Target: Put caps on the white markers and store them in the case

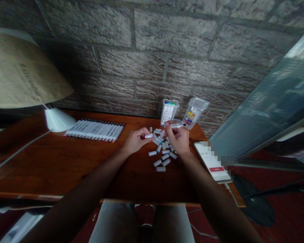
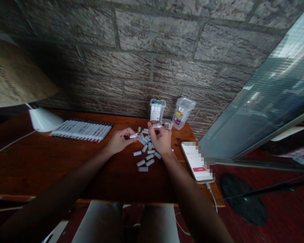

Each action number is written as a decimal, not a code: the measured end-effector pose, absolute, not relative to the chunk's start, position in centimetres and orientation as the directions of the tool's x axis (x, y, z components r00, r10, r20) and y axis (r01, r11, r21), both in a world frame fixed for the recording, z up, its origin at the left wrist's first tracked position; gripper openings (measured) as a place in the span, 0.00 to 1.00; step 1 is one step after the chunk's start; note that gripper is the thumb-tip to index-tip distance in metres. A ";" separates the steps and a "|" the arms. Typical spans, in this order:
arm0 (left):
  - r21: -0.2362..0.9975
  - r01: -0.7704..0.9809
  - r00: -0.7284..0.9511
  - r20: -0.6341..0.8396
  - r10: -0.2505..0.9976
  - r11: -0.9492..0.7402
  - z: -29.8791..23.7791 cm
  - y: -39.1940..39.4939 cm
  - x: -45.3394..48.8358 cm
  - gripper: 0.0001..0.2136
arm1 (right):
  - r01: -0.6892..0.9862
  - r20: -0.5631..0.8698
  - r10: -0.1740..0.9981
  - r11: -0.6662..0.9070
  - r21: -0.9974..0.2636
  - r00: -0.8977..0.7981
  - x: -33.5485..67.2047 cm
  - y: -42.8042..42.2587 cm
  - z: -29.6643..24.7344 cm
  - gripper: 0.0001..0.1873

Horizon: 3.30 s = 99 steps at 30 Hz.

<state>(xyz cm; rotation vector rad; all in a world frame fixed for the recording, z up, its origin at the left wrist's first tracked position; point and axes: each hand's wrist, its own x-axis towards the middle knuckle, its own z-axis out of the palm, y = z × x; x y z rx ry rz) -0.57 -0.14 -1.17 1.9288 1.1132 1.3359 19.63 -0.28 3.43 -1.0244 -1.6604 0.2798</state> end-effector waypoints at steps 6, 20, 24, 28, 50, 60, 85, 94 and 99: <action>0.834 0.236 0.172 0.470 0.866 -0.499 -1.2 -0.1 -0.6 0.15 | 0.411 0.702 0.710 0.658 -0.631 -0.059 18.8 -0.8 3.3 0.17; 0.819 0.311 0.217 0.433 0.875 -0.483 -0.4 -0.6 -0.7 0.12 | 0.384 0.667 0.699 0.707 -0.594 -0.257 18.0 -1.3 3.0 0.14; 0.813 0.319 0.223 0.436 0.872 -0.488 -0.6 -0.5 -0.5 0.12 | 0.496 0.705 0.685 0.684 -0.535 -0.184 18.6 -0.9 3.4 0.14; 0.840 0.283 0.165 0.433 0.886 -0.463 -0.7 -0.5 -0.5 0.13 | 0.585 0.729 0.684 0.602 -0.544 -0.025 19.9 -0.2 3.6 0.15; 0.708 0.413 0.233 0.525 0.818 -0.572 -0.5 -0.6 -0.6 0.08 | 0.416 0.723 0.652 0.737 -0.533 -0.230 18.4 -0.8 2.9 0.12; 0.809 0.320 0.184 0.458 0.870 -0.493 -0.6 -0.5 -0.6 0.12 | 0.520 0.700 0.714 0.592 -0.616 0.014 20.2 0.4 3.1 0.17; 0.703 0.403 0.240 0.537 0.809 -0.586 -0.3 -0.6 -0.7 0.08 | 0.403 0.652 0.698 0.711 -0.577 -0.296 18.2 -1.1 3.0 0.13; 0.780 0.344 0.209 0.479 0.852 -0.523 -1.0 -0.4 -0.7 0.12 | 0.574 0.716 0.697 0.569 -0.589 0.043 20.8 0.5 3.5 0.19; 0.779 0.330 0.210 0.490 0.846 -0.533 -0.9 -0.4 -0.8 0.11 | 0.479 0.690 0.723 0.620 -0.621 -0.042 19.5 0.0 2.8 0.18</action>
